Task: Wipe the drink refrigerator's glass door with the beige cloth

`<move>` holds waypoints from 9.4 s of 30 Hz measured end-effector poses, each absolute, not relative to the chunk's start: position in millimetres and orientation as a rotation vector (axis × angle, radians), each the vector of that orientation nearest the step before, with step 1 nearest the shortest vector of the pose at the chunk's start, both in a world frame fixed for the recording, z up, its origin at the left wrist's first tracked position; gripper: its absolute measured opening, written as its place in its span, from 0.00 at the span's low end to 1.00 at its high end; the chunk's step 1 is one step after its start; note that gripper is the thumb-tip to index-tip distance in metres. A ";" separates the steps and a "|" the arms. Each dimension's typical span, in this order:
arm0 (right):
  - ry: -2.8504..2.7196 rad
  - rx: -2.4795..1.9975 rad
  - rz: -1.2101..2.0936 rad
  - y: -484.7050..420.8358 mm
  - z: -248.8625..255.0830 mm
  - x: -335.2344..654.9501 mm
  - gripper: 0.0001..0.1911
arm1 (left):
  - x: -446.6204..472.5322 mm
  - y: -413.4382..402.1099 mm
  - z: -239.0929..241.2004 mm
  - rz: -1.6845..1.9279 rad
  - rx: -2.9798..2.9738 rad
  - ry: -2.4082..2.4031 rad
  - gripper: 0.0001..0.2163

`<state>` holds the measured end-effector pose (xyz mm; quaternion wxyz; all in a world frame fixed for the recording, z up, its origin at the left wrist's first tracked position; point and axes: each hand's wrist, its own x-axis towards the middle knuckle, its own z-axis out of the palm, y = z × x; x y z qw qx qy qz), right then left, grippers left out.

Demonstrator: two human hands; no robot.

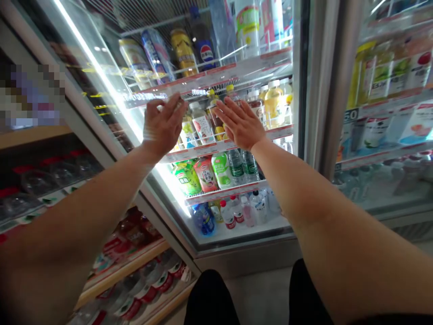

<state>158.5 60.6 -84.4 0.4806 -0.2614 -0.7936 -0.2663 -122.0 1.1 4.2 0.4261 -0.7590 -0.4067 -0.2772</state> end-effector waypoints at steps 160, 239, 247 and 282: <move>-1.900 -0.762 -0.827 56.5 -86.6 156.2 0.33 | -240.0 -31.1 -111.5 -0.591 -1.870 -0.967 0.21; -1.908 -0.703 -0.759 58.1 -91.3 164.8 0.36 | -27.0 17.1 -72.2 -0.964 -2.100 -0.579 0.14; -1.915 -0.662 -0.739 63.5 -91.8 164.1 0.29 | -132.8 -19.3 -92.4 -0.901 -1.785 -0.997 0.27; -2.224 -0.273 -0.783 42.2 -162.5 143.0 0.22 | -184.2 -9.1 -142.3 -1.157 -1.643 -1.239 0.29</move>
